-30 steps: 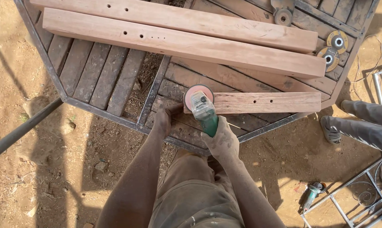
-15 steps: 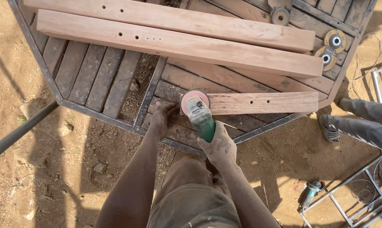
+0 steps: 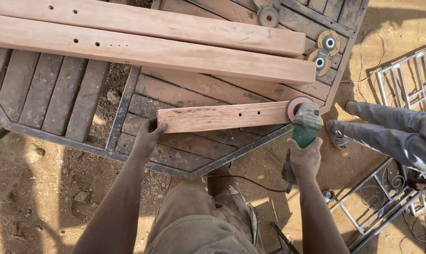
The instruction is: Sanding the surface of a wooden plank using an electric angle grinder
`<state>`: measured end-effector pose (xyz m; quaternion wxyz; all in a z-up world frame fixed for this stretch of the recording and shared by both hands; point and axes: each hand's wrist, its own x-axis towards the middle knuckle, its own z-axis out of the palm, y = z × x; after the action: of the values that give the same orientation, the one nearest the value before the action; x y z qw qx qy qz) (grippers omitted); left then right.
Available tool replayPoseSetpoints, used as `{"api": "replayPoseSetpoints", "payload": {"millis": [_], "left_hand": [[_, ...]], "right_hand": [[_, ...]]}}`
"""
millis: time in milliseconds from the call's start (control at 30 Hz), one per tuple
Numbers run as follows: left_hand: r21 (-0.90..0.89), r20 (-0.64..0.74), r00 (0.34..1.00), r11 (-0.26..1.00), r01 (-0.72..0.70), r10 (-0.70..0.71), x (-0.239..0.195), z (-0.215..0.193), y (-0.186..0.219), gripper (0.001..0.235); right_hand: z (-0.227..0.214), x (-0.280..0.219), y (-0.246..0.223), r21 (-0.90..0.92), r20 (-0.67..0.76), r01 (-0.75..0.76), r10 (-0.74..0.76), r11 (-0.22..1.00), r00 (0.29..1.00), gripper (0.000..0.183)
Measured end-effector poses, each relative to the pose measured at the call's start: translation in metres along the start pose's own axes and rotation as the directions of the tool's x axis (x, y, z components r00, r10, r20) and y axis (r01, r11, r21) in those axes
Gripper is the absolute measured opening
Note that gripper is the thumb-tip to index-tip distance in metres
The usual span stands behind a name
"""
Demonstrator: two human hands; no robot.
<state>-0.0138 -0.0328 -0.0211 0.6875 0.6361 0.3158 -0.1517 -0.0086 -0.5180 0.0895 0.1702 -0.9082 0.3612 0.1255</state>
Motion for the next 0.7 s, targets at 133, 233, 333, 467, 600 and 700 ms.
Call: {"api": "replayPoseSetpoints", "payload": {"millis": [133, 233, 333, 467, 600, 700], "left_hand": [[-0.049, -0.014, 1.0, 0.999, -0.004, 0.003, -0.011, 0.009, 0.01, 0.069], [-0.027, -0.027, 1.0, 1.0, -0.001, 0.0, -0.021, 0.013, 0.023, 0.068], [0.033, -0.075, 0.997, 0.999, 0.023, -0.02, -0.021, 0.016, 0.021, 0.073], [0.196, -0.1, 0.994, 0.979, 0.064, -0.045, -0.013, 0.012, 0.015, 0.073], [0.398, -0.137, 0.989, 0.911, 0.103, -0.052, -0.005, 0.002, 0.005, 0.08], [0.433, -0.175, 0.984, 0.895, 0.107, -0.032, -0.002, 0.002, 0.002, 0.083]], "right_hand": [[-0.035, 0.029, 0.023, 0.091, -0.017, -0.061, 0.063, 0.994, 0.998, 0.07], [-0.042, 0.027, 0.027, 0.109, -0.04, -0.054, 0.059, 0.993, 0.997, 0.066], [-0.043, -0.011, 0.007, 0.073, 0.006, 0.001, -0.001, 0.997, 1.0, 0.057], [-0.034, -0.056, -0.013, 0.243, 0.085, 0.073, -0.096, 0.967, 0.992, 0.067], [-0.028, -0.074, -0.032, 0.044, 0.333, 0.172, -0.177, 0.984, 0.926, 0.074], [-0.029, -0.069, -0.034, 0.046, 0.425, 0.14, -0.146, 0.989, 0.893, 0.071]]}}
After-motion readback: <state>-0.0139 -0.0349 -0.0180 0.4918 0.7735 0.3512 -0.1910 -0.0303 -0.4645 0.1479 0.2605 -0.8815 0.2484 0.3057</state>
